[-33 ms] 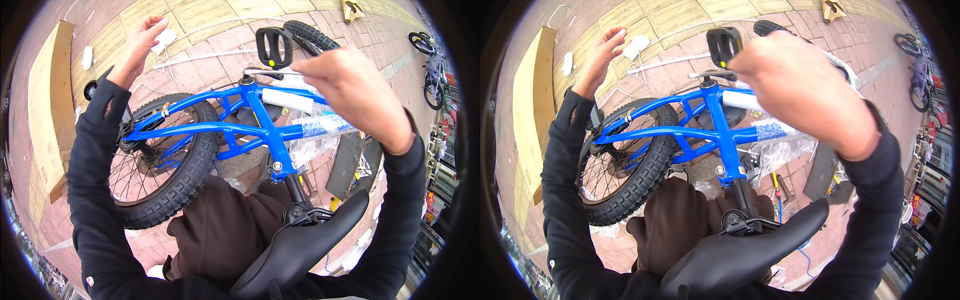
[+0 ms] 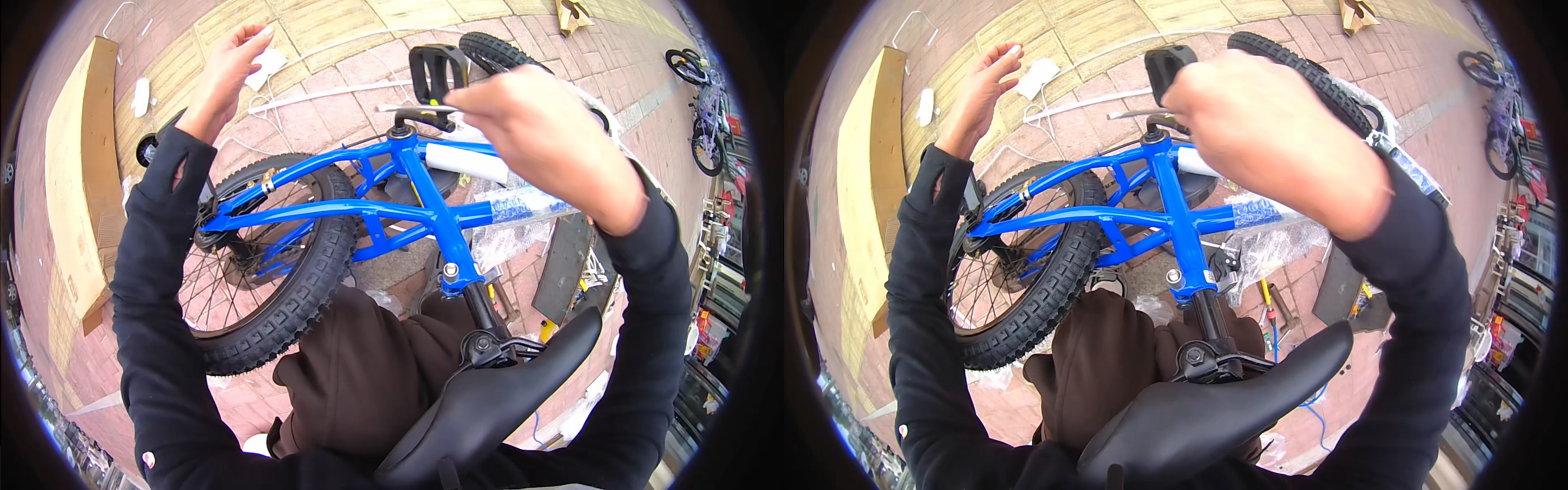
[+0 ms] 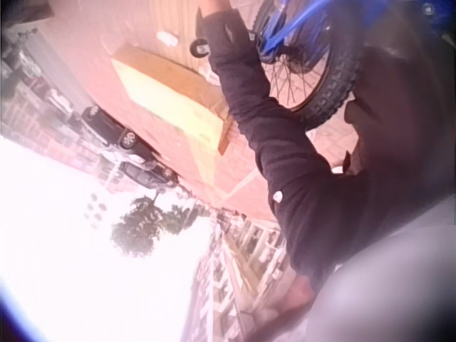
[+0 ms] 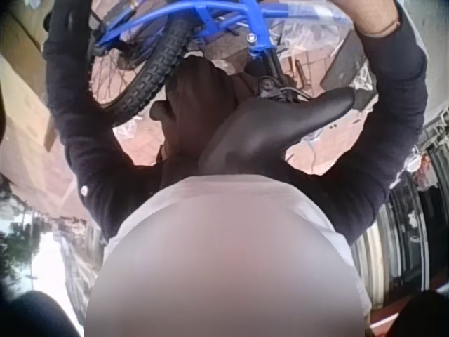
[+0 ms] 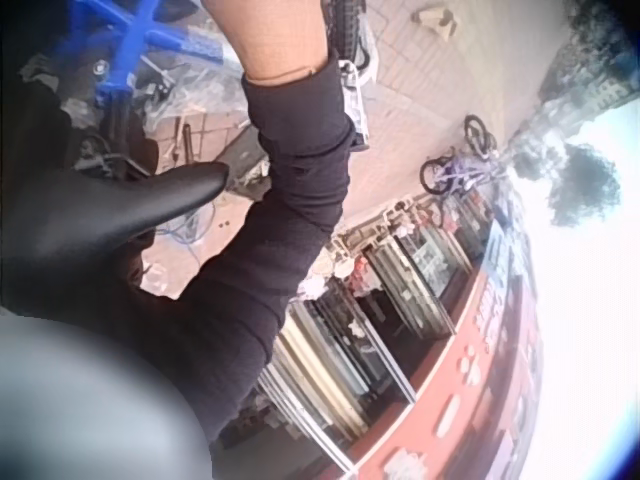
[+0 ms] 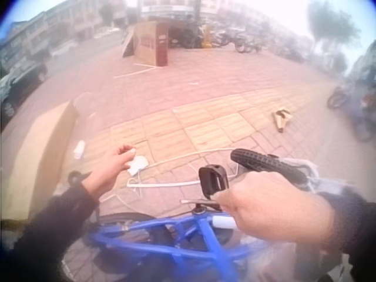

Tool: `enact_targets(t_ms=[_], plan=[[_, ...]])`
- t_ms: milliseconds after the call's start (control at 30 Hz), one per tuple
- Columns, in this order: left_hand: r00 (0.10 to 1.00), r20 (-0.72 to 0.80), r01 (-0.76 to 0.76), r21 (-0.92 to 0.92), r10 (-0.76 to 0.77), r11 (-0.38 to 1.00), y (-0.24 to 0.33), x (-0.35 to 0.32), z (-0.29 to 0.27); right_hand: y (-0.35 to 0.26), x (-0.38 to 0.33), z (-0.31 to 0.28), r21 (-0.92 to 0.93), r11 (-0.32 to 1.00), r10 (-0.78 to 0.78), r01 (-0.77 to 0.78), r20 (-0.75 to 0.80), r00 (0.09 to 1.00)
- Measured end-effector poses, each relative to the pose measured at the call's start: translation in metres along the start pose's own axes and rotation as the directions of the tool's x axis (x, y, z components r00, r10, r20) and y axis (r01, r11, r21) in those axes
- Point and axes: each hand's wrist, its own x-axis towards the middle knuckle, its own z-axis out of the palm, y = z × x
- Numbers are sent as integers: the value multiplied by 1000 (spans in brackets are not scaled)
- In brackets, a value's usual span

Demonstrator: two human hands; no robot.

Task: The person attaches the bicycle seat to the frame and tightens it. Then they unwrap and install both pedals onto the crank arms, securing them with a wrench. Finally, they handle the handlebar assembly and front wheel.

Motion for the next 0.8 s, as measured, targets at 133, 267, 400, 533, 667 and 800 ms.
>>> enact_targets(t_ms=[133, 267, 400, 533, 667, 800], plan=[[996, 88, -15, -68, 21, 998, 6, 0, 12, -16, 11, 4, 104, 987, 112, -123, 101, 989], [955, 295, 36, -57, -18, 998, 8, -16, 29, -13, -43, -21, 8, 976, 209, -216, 218, 953], [921, 388, 59, -53, -34, 997, 11, -24, 60, -11, -69, -11, -41, 956, 295, -292, 84, 952], [899, 435, 71, -32, -50, 997, 14, -29, 79, -18, -62, 0, -89, 928, 366, -362, 25, 930], [896, 438, 90, -17, -74, 996, 14, -34, 78, -8, -63, 2, -83, 960, 264, -269, -62, 963], [900, 425, 112, -7, -99, 994, 12, -39, 64, 33, -65, 15, 179, 947, 272, -269, 6, 962]])
